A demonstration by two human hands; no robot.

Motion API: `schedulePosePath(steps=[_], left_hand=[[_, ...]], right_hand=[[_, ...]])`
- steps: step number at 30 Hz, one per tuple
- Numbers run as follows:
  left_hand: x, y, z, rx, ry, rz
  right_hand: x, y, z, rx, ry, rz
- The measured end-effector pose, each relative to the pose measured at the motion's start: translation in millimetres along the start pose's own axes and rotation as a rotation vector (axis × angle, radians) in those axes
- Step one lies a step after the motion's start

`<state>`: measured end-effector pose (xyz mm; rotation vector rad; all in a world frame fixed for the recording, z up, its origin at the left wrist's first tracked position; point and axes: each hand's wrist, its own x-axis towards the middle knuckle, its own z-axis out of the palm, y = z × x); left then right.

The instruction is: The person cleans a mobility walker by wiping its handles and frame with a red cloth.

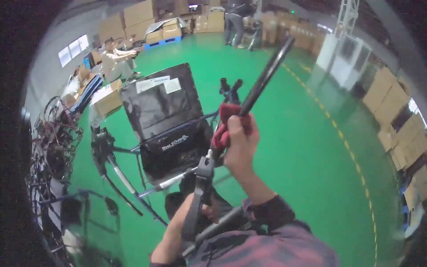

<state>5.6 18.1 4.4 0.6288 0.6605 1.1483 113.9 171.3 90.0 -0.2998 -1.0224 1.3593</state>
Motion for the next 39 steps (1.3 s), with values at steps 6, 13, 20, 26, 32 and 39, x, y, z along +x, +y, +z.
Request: schedulePosePath(steps=[6,13,20,26,32,39], left_hand=[[-18,4,9,0.588,0.479,0.189],[-20,-14,-11,1.013,0.642,0.412],[3,-31,-9,0.775,0.473,0.361],[25,-8,24,0.431,0.311,0.137],[30,-1,36,0.319,0.249,0.100],[23,11,24,0.336,0.068,-0.008]], right_hand=[[55,-60,-36,0.215,0.171,-0.232],[87,-68,-121,0.643,0.179,-0.063],[74,-63,-131,0.859,0.030,-0.036],[-2,9,-38,0.278,0.037,-0.177],[-27,21,-41,-0.105,0.164,-0.048],[-48,19,-82,-0.120,-0.329,0.760]])
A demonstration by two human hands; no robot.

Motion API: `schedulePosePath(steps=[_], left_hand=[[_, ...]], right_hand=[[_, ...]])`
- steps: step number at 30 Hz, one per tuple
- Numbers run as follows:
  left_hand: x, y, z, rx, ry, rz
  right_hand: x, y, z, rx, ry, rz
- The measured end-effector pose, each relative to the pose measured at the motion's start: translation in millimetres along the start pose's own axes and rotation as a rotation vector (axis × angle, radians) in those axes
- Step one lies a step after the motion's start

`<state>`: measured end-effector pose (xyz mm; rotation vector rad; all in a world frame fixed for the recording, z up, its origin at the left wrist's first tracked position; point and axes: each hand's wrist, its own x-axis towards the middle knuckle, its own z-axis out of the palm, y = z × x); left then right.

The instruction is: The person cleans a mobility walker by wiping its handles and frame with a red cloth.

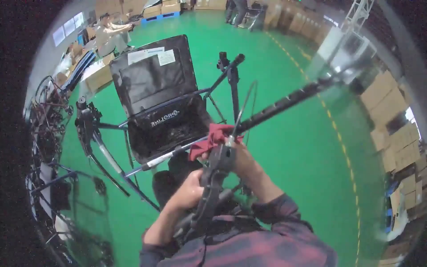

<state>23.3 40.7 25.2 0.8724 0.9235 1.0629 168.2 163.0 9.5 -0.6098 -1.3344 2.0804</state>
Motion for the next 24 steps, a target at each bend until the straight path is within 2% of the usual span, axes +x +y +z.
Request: schedulePosePath(steps=[1,3,4,5,10,13,15,17,19,20,22,23,24], left_hand=[[1,-4,-1,0.031,-0.017,-0.002],[3,-10,3,0.040,-0.020,0.057],[4,-13,3,0.053,-0.006,0.096],[4,-14,5,0.071,0.012,0.133],[16,-34,-3,0.385,0.210,0.343],[8,-15,-11,0.678,0.331,0.202],[9,-10,-12,0.777,0.354,0.139],[12,-13,-12,0.864,0.387,0.185],[16,-17,-10,0.918,0.411,0.262],[18,-19,-7,0.942,0.417,0.319],[26,-20,-1,1.003,0.441,0.459],[30,-20,3,1.037,0.444,0.554],[33,-21,8,1.074,0.436,0.632]], right_hand=[[-3,-6,5,0.009,0.025,0.011],[-7,-29,19,0.283,0.046,0.039],[-3,-37,18,0.092,0.000,-0.112],[-4,-40,15,-0.015,-0.008,-0.160],[-17,-47,-19,-0.501,0.158,-0.190],[-35,-52,-50,-1.040,0.278,-0.149],[-52,-66,-69,-0.734,0.417,-0.060],[-69,-85,-69,-0.889,0.421,-0.095],[-80,-97,-48,-1.030,0.546,-0.221],[-80,-98,-42,-1.240,0.636,-0.408],[-75,-98,-15,-1.298,0.600,-0.478],[-65,-94,-1,-1.515,0.401,-0.702],[-50,-85,11,-1.615,0.298,-0.811]])
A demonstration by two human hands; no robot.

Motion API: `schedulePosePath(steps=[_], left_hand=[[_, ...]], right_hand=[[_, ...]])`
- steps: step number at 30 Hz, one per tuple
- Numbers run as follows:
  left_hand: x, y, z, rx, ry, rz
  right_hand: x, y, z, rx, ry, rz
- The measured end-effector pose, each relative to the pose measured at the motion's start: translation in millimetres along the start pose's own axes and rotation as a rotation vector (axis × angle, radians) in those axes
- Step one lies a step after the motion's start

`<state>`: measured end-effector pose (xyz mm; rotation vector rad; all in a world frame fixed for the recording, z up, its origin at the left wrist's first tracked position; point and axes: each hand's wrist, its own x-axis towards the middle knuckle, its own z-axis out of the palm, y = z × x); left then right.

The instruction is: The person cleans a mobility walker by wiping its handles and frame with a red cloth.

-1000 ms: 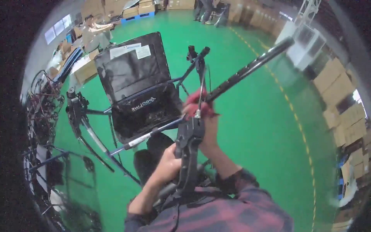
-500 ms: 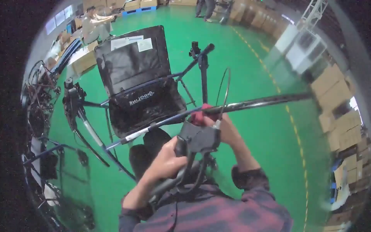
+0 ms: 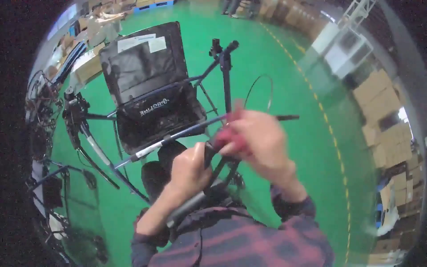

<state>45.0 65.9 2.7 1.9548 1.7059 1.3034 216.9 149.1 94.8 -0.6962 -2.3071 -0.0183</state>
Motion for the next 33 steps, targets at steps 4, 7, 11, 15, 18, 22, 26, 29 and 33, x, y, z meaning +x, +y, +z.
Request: schedulePosePath(steps=[4,7,11,15,18,22,26,29,33], left_hand=[[-1,3,9,0.245,0.044,0.193],[-1,0,15,0.435,0.094,0.252],[-1,-2,15,0.491,0.117,0.275],[8,-4,17,0.585,0.136,0.364],[10,-5,21,0.624,0.120,0.381],[9,-8,26,0.634,0.110,0.371],[16,-5,23,0.596,0.131,0.385],[20,-1,17,0.554,0.091,0.330],[25,-1,9,0.470,0.065,0.277]], right_hand=[[-1,-2,36,-0.072,-0.238,-0.290],[4,22,29,0.036,-0.316,-0.150],[31,22,2,-0.070,-0.650,0.476],[9,17,33,0.164,-0.266,0.173],[2,18,39,-0.033,-0.195,-0.099],[10,41,29,-0.178,-0.574,0.135],[2,25,30,-0.072,-0.343,-0.118],[9,41,22,0.156,-0.457,0.101],[13,59,-2,0.203,-0.495,0.269]])
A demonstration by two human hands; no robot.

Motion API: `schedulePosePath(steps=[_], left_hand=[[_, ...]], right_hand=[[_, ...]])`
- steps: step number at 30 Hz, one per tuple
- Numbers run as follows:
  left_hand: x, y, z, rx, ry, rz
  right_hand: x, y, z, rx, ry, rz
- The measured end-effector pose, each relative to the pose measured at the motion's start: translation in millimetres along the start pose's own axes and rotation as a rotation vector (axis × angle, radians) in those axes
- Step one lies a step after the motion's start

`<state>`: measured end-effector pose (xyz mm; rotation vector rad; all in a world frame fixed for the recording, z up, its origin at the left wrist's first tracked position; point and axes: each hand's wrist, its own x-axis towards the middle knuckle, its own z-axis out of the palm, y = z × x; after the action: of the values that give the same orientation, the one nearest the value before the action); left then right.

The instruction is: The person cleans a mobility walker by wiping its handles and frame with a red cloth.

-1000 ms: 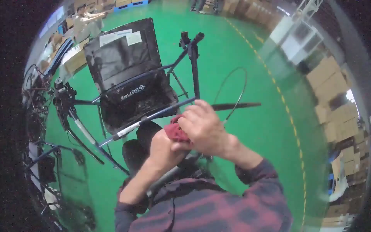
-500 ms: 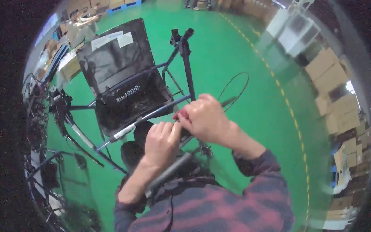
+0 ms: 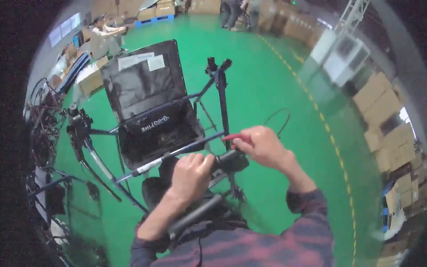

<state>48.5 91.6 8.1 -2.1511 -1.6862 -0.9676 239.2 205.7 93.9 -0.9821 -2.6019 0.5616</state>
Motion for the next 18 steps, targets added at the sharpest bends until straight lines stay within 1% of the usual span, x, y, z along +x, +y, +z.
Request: schedulePosePath(steps=[1,3,4,5,6,7,8,10,11,12,13,14,15,16,17,18], left_hand=[[1,-1,-2,-0.017,-0.002,0.001],[5,-3,-4,-0.040,-0.001,0.004],[7,-4,-6,-0.056,0.002,0.004],[9,-4,-8,-0.062,0.009,0.005],[11,-4,-10,-0.069,0.018,0.008],[13,-4,-12,-0.074,0.025,0.012],[15,-4,-13,-0.074,0.037,0.015],[16,-3,-10,-0.085,0.029,0.005],[15,-3,-7,-0.089,0.027,0.005],[14,-1,-5,-0.091,0.022,0.004],[14,1,-3,-0.093,0.021,0.010],[13,2,-1,-0.103,0.014,0.011],[13,4,1,-0.107,0.012,0.015],[11,6,3,-0.114,0.008,0.018],[10,7,4,-0.118,0.007,0.021],[8,9,5,-0.119,0.005,0.029]], right_hand=[[-1,0,-3,0.000,0.000,0.012],[0,-6,-11,0.164,-0.029,0.151],[-1,-8,-11,0.225,-0.040,0.163],[0,-12,-9,0.255,-0.038,0.073],[2,-19,-5,0.250,0.014,-0.149],[5,-21,-5,0.246,0.051,-0.261],[7,-17,-4,0.254,0.062,-0.260],[18,-6,-11,0.262,0.040,-0.155],[27,-20,-25,0.426,0.099,-0.010],[40,-22,-33,0.508,0.129,0.061],[57,-20,-41,0.462,0.242,0.019],[77,-20,-47,0.339,0.334,-0.059],[99,-21,-50,0.125,0.439,-0.186],[123,-10,-53,0.018,0.492,-0.248],[162,27,-42,-0.448,0.557,-0.387],[177,38,-31,-0.572,0.440,-0.368]])
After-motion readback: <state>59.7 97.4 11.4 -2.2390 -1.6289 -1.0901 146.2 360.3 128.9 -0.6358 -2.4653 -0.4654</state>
